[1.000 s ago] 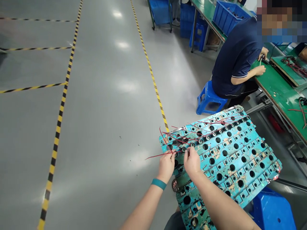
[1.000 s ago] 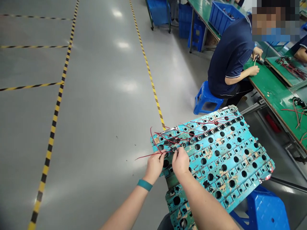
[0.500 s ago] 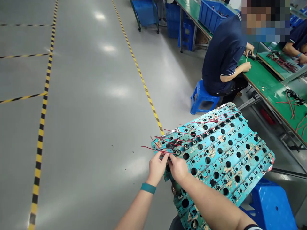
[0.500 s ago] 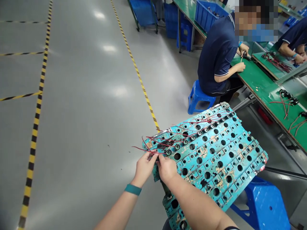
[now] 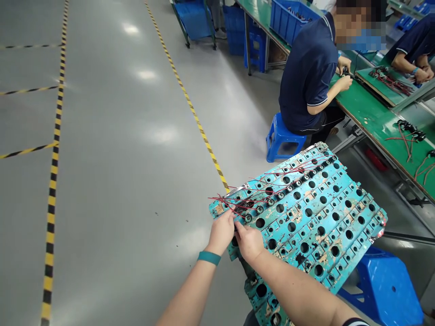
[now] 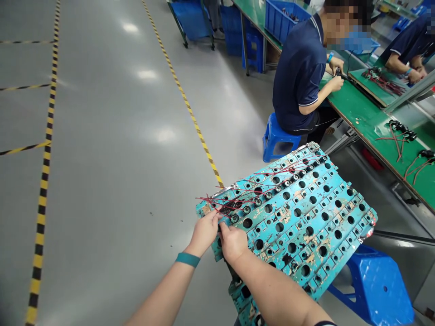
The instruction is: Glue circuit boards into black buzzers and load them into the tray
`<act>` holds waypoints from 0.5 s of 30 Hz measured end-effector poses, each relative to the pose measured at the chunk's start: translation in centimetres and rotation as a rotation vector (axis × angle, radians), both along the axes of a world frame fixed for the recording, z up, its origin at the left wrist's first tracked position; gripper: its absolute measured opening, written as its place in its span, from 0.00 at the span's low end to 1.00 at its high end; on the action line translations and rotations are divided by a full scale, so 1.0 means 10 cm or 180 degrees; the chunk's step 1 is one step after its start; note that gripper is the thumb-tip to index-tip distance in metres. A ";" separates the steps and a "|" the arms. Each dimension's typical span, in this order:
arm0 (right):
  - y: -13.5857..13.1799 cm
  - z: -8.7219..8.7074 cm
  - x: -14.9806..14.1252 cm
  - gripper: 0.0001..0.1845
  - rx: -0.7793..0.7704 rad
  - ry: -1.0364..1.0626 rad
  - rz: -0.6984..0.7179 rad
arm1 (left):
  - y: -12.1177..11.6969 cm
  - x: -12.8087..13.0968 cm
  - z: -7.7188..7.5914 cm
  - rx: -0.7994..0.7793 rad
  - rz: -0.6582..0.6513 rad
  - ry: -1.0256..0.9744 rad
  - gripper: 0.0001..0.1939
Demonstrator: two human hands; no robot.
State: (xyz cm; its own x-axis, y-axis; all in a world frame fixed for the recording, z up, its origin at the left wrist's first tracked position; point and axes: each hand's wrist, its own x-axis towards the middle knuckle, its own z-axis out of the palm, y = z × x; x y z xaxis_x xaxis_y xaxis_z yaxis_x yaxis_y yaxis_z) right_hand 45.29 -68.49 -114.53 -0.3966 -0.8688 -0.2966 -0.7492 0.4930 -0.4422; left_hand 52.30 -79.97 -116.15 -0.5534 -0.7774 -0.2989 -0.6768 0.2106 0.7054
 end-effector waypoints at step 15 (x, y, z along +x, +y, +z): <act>-0.94 0.66 -0.54 0.16 0.0157 -0.0340 0.0180 | 0.04 -0.04 -0.22 -0.0052 -0.0552 -0.0127 0.14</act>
State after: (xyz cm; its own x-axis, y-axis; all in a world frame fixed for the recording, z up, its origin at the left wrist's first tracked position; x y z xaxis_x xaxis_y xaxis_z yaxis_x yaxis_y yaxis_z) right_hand 39.87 -77.86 -107.90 -0.3111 -0.8722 -0.3775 -0.7264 0.4743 -0.4974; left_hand 51.91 -79.56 -118.39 -0.6676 -0.6763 -0.3114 -0.6568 0.3380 0.6741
